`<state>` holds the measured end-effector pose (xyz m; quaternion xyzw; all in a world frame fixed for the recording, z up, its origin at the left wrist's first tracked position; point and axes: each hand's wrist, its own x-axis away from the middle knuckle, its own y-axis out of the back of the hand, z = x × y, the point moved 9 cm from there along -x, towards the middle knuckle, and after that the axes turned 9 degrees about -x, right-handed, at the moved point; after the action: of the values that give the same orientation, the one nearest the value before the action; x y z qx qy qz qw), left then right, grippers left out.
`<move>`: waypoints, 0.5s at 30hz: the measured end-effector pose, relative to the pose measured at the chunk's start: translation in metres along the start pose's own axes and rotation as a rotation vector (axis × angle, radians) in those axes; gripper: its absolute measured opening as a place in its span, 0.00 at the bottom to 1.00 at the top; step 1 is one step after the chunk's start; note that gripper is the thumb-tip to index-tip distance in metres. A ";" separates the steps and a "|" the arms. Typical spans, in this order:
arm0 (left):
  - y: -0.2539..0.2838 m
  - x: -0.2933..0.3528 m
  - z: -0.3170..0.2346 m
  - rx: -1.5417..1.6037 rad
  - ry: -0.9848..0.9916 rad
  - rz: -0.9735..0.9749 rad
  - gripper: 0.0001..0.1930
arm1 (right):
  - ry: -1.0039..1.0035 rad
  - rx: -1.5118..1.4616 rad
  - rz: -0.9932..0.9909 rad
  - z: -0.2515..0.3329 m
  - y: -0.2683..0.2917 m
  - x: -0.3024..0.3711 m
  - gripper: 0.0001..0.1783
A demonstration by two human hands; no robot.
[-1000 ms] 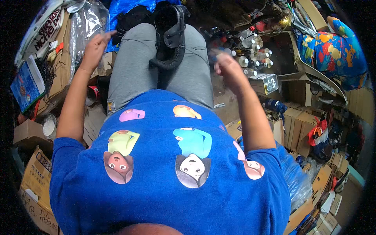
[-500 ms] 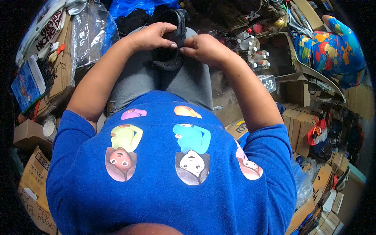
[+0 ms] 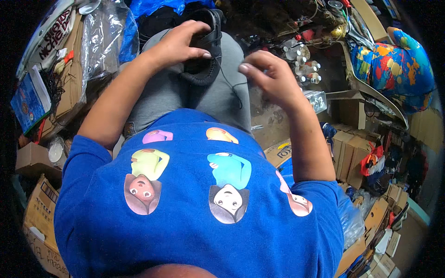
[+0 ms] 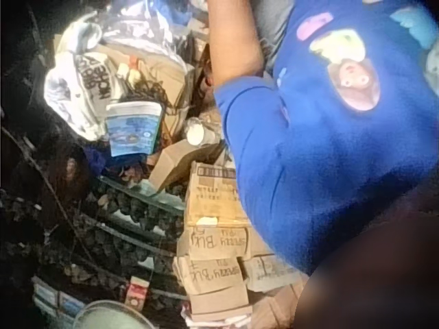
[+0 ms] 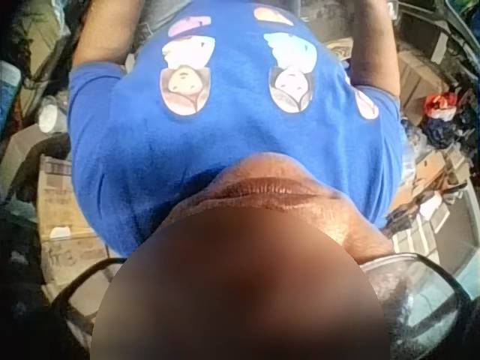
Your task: Stitching or repairing a black leather boot by hand.
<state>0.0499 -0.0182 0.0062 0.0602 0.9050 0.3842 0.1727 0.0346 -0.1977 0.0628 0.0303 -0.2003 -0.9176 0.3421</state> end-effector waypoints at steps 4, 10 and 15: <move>0.034 0.028 -0.018 -0.087 -0.011 -0.199 0.27 | 0.015 0.284 0.020 -0.006 -0.013 -0.011 0.11; 0.024 0.045 -0.020 -0.109 0.001 -0.015 0.18 | 0.016 0.443 0.037 -0.009 -0.022 -0.021 0.17; 0.025 0.046 -0.023 -0.073 -0.048 -0.009 0.20 | -0.014 0.549 0.033 -0.001 -0.023 -0.024 0.17</move>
<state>-0.0020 -0.0054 0.0267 0.0591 0.8863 0.4145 0.1981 0.0387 -0.1674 0.0508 0.1123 -0.4441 -0.8236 0.3345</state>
